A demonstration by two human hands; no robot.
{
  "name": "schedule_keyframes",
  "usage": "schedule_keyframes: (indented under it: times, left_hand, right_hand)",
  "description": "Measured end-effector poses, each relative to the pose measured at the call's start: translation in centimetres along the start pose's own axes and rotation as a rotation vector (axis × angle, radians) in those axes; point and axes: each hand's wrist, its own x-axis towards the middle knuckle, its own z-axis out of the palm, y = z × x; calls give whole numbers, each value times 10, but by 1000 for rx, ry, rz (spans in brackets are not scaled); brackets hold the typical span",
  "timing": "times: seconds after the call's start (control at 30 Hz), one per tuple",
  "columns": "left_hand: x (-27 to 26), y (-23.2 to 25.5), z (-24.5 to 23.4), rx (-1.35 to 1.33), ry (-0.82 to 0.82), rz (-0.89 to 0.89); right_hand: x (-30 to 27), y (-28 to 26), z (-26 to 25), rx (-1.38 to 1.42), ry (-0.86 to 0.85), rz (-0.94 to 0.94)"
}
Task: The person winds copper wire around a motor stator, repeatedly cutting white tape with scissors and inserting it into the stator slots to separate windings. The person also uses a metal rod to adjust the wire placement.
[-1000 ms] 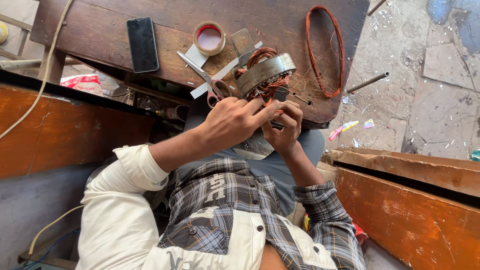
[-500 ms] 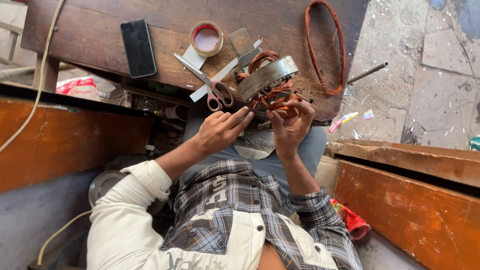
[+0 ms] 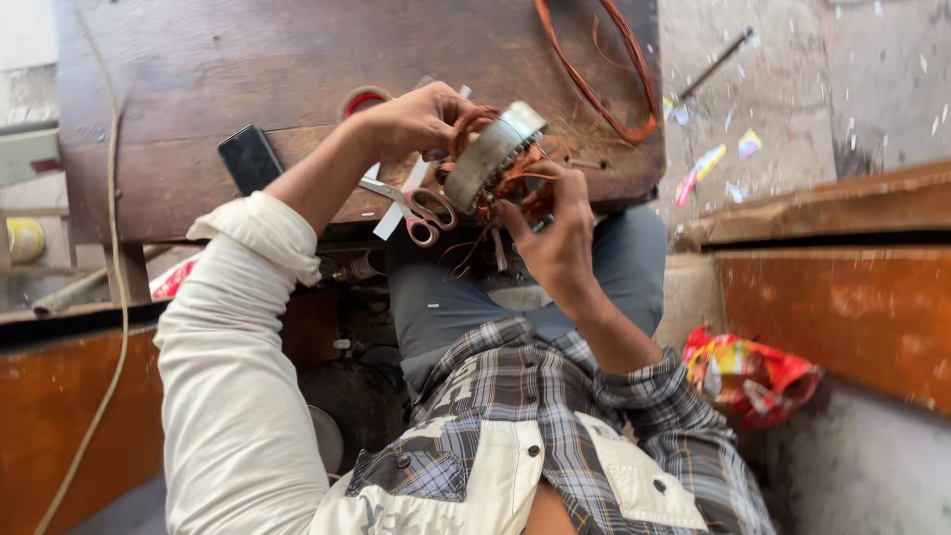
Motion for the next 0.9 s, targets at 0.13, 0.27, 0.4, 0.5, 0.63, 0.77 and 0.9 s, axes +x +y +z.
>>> schedule_keyframes:
  times: [0.13, 0.27, 0.4, 0.5, 0.63, 0.77, 0.9]
  left_hand:
    - [10, -8, 5, -16, -194, 147]
    - [3, -8, 15, 726, 120, 620]
    - [-14, 6, 18, 419, 95, 443]
    - [-22, 20, 23, 584, 176, 475]
    - [-20, 22, 33, 377, 200, 463]
    - [-18, 10, 32, 560, 226, 505]
    - [-22, 17, 19, 725, 107, 634]
  right_hand:
    - [7, -10, -1, -167, 2, -140]
    - [7, -11, 1, -3, 71, -180]
    - [4, -5, 14, 39, 165, -136]
    - [9, 3, 21, -69, 156, -111]
    - [17, 10, 19, -122, 132, -198]
    - [10, 9, 14, -146, 124, -192]
    - [14, 6, 7, -135, 109, -206]
